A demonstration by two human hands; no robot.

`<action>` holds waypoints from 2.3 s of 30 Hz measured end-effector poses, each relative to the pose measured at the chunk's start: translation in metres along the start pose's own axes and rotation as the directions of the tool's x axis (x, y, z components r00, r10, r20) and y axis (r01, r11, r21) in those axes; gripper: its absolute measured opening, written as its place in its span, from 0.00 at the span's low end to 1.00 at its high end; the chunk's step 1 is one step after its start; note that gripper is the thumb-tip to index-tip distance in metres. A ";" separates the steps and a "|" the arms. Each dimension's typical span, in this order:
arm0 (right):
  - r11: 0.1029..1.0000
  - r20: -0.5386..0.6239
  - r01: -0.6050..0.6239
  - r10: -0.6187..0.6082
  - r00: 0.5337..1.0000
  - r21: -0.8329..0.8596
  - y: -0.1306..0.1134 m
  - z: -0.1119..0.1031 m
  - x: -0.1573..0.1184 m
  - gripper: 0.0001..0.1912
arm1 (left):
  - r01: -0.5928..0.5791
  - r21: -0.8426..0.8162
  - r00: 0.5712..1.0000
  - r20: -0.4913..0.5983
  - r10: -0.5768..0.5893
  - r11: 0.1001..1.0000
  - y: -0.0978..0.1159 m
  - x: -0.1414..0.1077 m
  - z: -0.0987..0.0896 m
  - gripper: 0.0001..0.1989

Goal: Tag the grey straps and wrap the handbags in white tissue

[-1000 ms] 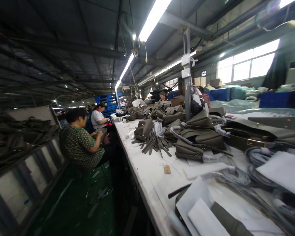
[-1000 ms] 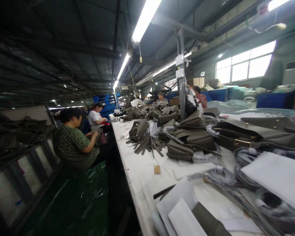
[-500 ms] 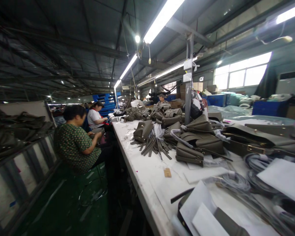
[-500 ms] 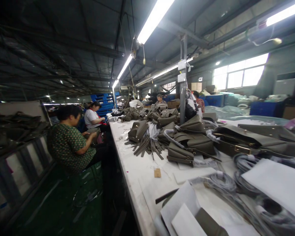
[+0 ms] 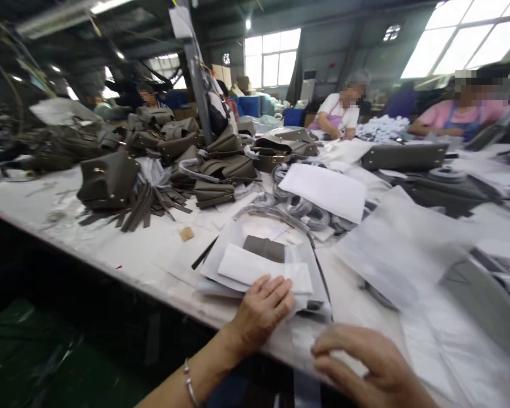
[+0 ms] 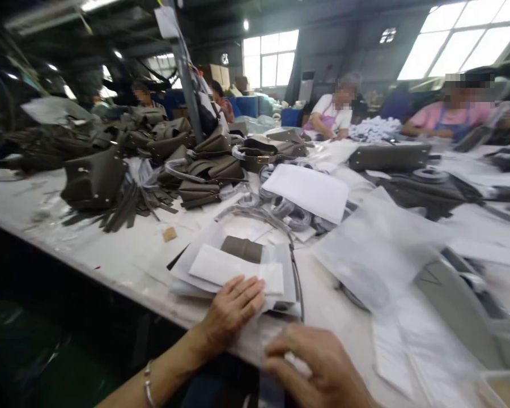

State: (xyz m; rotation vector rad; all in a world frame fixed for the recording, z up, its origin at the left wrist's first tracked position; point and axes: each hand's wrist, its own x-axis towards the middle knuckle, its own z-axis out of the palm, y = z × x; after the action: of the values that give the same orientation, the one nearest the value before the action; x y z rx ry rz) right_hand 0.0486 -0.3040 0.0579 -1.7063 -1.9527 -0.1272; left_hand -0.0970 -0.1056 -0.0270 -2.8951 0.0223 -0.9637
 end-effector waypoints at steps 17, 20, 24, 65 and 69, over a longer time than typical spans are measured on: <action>0.996 -0.126 0.053 -0.043 0.991 0.078 0.040 0.041 0.044 0.11 | -0.003 -0.050 0.997 -0.077 -0.001 0.999 0.000 0.010 -0.013 0.16; 0.985 -0.161 0.130 -0.110 0.981 0.115 0.041 0.040 0.043 0.13 | -0.004 -0.048 0.997 -0.077 0.000 0.999 -0.001 0.012 -0.015 0.17; 0.981 -0.175 0.174 -0.157 0.972 0.091 0.043 0.043 0.035 0.14 | 0.002 -0.046 0.998 -0.060 -0.004 0.999 0.000 0.010 -0.013 0.16; 0.935 -0.087 -0.089 0.126 0.988 0.343 0.043 0.046 0.027 0.09 | 0.324 -0.319 0.945 0.064 -0.320 0.891 0.011 0.028 -0.014 0.10; 0.925 -0.076 -0.142 0.179 0.981 0.352 0.049 0.049 0.030 0.08 | 0.321 -0.328 0.947 0.082 -0.312 0.888 0.010 0.029 -0.015 0.12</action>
State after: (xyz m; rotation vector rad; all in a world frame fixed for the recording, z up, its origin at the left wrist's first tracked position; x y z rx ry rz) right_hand 0.0773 -0.2473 0.0167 -1.5805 -1.6351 0.1727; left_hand -0.0828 -0.1176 0.0014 -3.3008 -0.3312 -1.0601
